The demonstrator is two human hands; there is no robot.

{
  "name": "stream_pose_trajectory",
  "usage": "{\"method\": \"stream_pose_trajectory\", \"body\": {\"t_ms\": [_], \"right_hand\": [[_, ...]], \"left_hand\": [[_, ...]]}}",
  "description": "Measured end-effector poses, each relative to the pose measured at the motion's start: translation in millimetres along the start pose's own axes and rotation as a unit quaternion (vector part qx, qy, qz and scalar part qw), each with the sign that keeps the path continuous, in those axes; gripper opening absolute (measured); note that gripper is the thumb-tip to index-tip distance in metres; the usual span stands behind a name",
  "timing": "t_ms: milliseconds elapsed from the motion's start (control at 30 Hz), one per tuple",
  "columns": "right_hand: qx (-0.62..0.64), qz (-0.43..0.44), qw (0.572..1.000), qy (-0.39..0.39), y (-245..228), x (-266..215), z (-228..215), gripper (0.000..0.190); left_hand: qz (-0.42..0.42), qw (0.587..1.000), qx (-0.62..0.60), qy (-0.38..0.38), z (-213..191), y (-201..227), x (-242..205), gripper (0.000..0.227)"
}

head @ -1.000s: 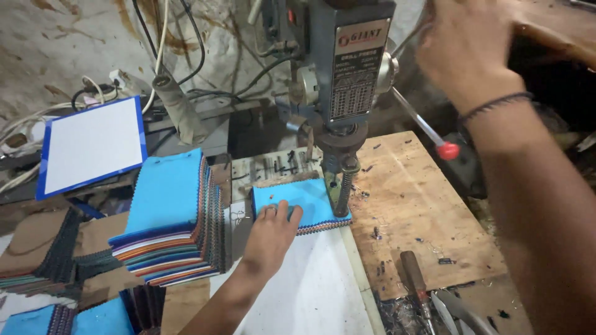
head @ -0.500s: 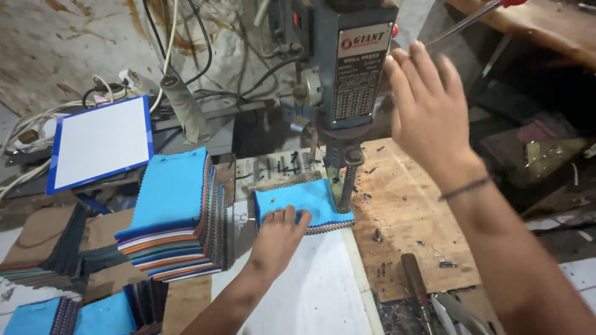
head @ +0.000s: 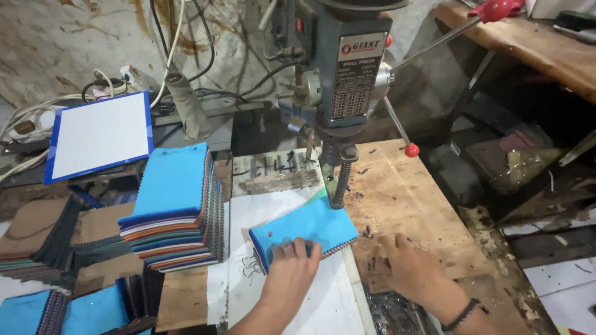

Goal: Stacking fabric or paper swatches and using a drill press to create holes for binding.

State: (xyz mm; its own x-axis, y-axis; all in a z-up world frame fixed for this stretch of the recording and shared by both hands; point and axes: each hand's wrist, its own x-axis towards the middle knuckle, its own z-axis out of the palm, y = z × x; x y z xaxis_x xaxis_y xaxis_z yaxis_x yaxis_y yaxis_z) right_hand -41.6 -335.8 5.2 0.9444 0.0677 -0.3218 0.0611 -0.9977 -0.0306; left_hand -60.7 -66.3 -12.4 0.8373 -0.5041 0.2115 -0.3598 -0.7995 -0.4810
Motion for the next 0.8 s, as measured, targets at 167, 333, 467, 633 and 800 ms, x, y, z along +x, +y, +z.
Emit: {"method": "stream_pose_trajectory", "body": {"t_ms": [167,333,467,633,800], "right_hand": [[-0.008,-0.068,0.998,0.01,1,12,13,0.035],[-0.026,-0.041,0.994,-0.099,-22,-3,-31,0.054],[-0.028,-0.046,0.996,-0.077,-13,5,-19,0.05],[0.006,-0.064,0.994,-0.089,-25,3,-47,0.047],[0.119,-0.059,0.989,-0.065,-58,-10,-92,0.048]], "left_hand": [[-0.015,0.998,-0.014,0.061,4,-11,-6,0.04],[-0.032,0.992,-0.05,0.116,7,-18,-1,0.053],[-0.039,0.993,-0.047,0.1,18,-27,8,0.068],[-0.025,0.985,-0.107,0.134,30,-44,13,0.046],[-0.194,0.898,-0.391,-0.052,-41,-100,16,0.064]]}}
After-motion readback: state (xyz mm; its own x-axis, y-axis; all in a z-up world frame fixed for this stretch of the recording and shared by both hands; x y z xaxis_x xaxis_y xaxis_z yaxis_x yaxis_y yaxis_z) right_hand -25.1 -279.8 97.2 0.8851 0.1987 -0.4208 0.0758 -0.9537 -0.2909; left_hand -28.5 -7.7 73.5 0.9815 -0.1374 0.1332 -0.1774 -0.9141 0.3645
